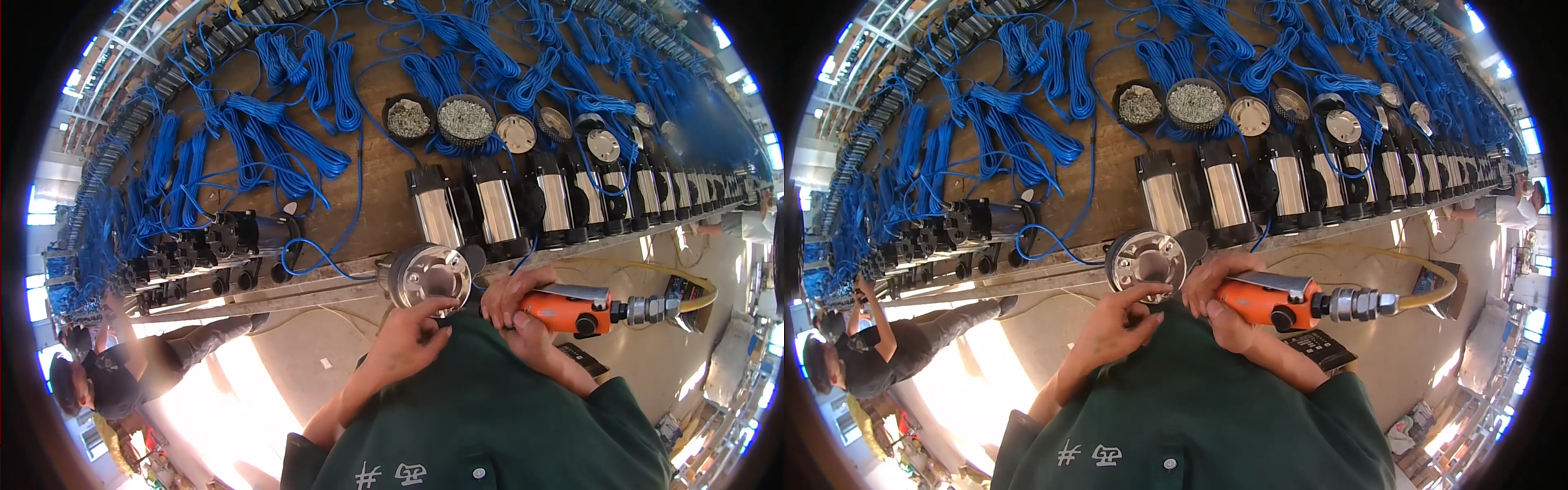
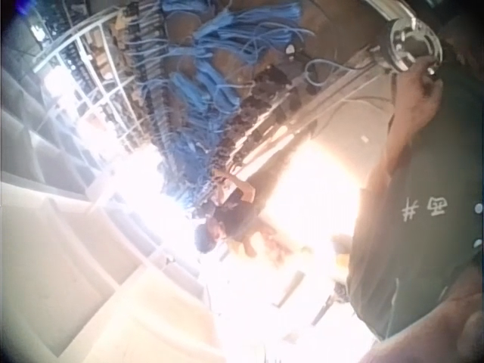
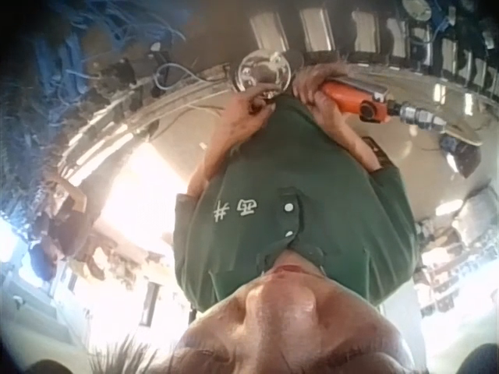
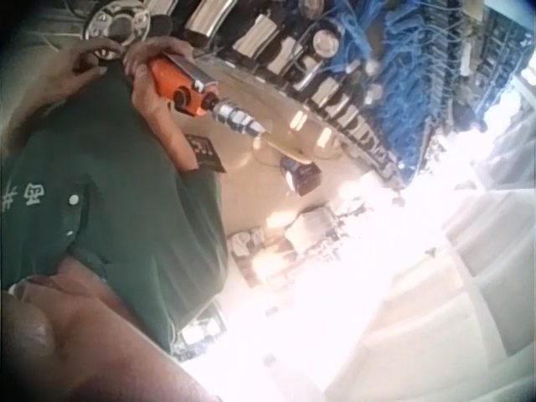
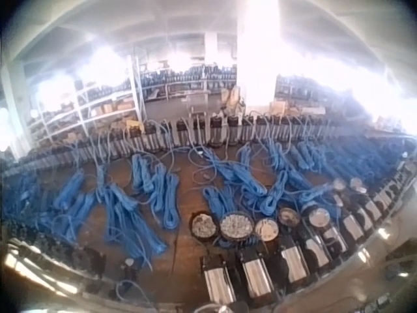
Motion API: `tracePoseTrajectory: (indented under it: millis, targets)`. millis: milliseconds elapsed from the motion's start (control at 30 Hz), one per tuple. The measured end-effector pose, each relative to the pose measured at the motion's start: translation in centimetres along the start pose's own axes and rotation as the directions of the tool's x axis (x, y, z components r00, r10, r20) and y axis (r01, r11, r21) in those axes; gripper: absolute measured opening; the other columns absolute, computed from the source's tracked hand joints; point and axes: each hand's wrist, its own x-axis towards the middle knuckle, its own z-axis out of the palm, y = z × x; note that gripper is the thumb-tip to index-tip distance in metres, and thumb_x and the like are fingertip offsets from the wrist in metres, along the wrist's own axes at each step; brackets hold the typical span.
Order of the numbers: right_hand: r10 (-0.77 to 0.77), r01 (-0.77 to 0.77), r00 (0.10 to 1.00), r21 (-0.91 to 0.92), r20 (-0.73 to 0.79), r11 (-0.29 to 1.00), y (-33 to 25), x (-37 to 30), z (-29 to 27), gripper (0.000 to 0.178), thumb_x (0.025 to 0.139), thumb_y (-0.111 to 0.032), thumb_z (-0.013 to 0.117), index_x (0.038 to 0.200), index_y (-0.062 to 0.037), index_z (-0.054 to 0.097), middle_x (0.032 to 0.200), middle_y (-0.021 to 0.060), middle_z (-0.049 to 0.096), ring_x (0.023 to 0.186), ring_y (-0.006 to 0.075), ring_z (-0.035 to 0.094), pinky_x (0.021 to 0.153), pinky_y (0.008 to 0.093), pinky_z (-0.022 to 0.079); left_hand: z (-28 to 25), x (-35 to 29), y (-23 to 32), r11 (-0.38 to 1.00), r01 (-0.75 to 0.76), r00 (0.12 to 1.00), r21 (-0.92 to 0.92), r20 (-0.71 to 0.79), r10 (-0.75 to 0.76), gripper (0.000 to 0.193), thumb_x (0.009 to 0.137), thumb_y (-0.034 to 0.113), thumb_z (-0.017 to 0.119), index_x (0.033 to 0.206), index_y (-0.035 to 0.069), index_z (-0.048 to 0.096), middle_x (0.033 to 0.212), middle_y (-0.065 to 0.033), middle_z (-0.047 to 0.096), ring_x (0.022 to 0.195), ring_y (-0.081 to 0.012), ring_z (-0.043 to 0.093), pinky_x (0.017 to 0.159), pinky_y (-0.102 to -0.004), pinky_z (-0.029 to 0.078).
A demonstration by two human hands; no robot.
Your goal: The person assembles water pumps by picking up screws from a container, placing them into the pump housing, and tightening them with a pneumatic screwdriver.
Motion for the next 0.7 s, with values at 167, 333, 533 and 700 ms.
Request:
tracePoseTrajectory:
  millis: [167,333,533,700]
  targets:
    - [0.11,-0.117,0.991,-0.115,-0.071,0.986,-1.2,0.2,1.2,0.002,0.064,0.001,0.052,0.064,-0.0008,0.053,0.061,0.0087,0.056,0.061,0.0197,0.059,0.062,0.0304,0.051,0.4,-0.4,-0.8,0.993,-0.051,0.989,0.104,-0.134,0.065,0.058,0.081,0.008,0.071,0.134,0.009,0.05,0.052,-0.0041,0.053,0.047,-0.0101,0.048,0.05,-0.0266,0.04]
    - [0.045,-0.035,0.998,-0.219,0.039,0.975,-1.2,0.9,1.7,0.012,0.062,0.003,0.057,0.074,0.0021,0.057,0.065,0.0117,0.059,0.057,0.0229,0.061,0.06,0.0321,0.053,-0.3,-0.7,0.8,0.918,0.068,0.954,0.391,-0.295,0.055,0.083,0.07,0.023,0.082,0.14,0.009,0.039,0.068,-0.0122,0.062,0.06,-0.0316,0.062,0.053,-0.04,0.047]
    - [0.024,0.0,0.995,-0.24,0.096,0.971,-0.9,0.6,1.1,0.023,0.065,0.002,0.058,0.088,0.0034,0.058,0.066,0.0115,0.06,0.058,0.0221,0.061,0.061,0.0318,0.053,0.0,0.2,2.3,0.695,0.092,0.893,0.713,-0.368,0.258,0.102,0.057,0.031,0.087,0.141,0.005,0.036,0.126,-0.0196,0.048,0.114,-0.038,0.049,0.085,-0.0443,0.044]
    - [-0.178,0.179,0.971,-0.01,-0.157,0.984,-2.7,1.8,-0.4,0.038,0.076,-0.005,0.059,0.112,0.0014,0.05,0.067,0.0057,0.053,0.058,0.0179,0.054,0.063,0.0318,0.049,1.7,3.3,2.7,0.52,-0.028,0.905,0.854,-0.199,0.375,0.1,0.055,0.034,0.087,0.138,0.005,0.04,0.137,-0.0211,0.038,0.123,-0.0423,0.038,0.099,-0.0527,0.033]
